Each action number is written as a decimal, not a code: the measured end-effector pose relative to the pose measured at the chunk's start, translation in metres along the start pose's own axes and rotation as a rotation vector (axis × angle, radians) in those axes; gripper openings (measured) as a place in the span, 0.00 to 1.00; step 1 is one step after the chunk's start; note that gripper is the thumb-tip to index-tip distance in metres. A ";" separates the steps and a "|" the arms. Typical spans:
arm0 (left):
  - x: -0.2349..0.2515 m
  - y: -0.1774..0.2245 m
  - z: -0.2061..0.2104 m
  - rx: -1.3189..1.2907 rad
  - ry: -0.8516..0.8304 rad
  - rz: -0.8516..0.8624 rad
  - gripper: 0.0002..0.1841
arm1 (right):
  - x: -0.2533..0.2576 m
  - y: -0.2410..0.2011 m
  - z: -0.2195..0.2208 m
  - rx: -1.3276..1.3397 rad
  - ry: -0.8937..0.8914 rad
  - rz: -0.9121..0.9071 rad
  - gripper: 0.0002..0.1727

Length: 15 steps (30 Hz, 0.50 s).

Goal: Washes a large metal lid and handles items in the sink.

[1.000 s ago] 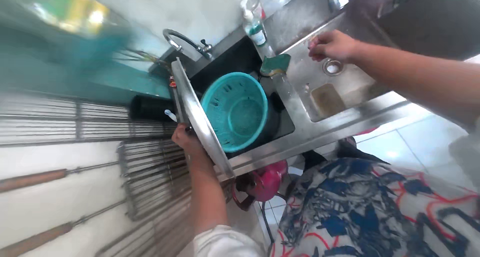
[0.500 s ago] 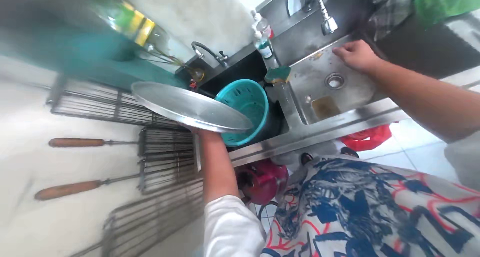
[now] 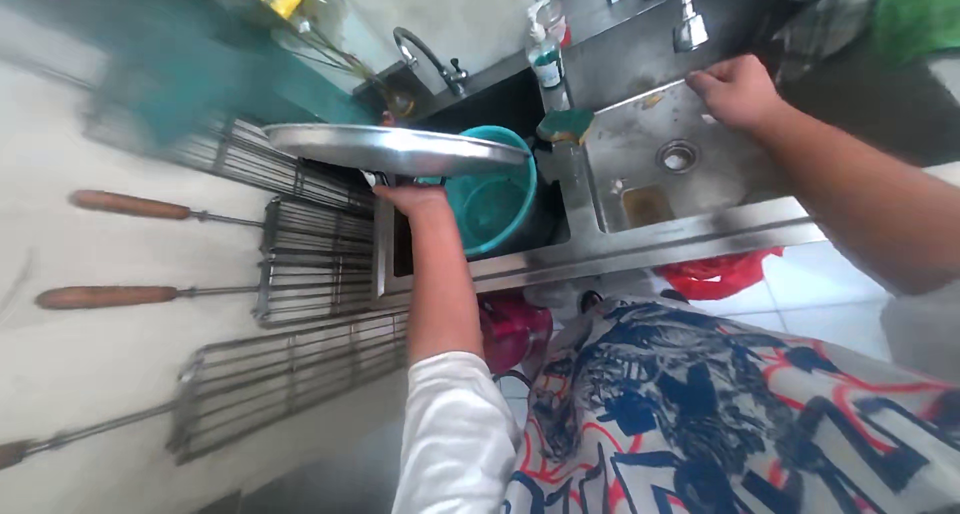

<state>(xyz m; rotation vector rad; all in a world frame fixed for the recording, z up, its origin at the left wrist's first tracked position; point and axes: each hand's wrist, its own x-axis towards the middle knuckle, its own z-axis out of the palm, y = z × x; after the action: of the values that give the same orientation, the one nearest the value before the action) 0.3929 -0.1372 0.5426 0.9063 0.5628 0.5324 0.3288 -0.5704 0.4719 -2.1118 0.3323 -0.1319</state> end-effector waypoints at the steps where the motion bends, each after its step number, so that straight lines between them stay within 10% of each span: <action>1: -0.001 -0.001 0.003 0.013 0.013 -0.002 0.47 | -0.001 -0.002 0.001 0.010 -0.001 -0.058 0.29; 12: -0.015 0.001 0.014 0.161 0.022 0.017 0.50 | 0.006 0.051 0.015 -0.194 -0.190 0.138 0.24; 15: -0.027 0.005 0.021 0.139 0.009 0.039 0.46 | 0.001 0.041 0.011 -0.075 -0.205 -0.064 0.28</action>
<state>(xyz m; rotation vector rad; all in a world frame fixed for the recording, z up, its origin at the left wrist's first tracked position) 0.3862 -0.1645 0.5632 1.0491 0.5970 0.5379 0.3244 -0.5826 0.4318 -2.1883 0.1500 0.0609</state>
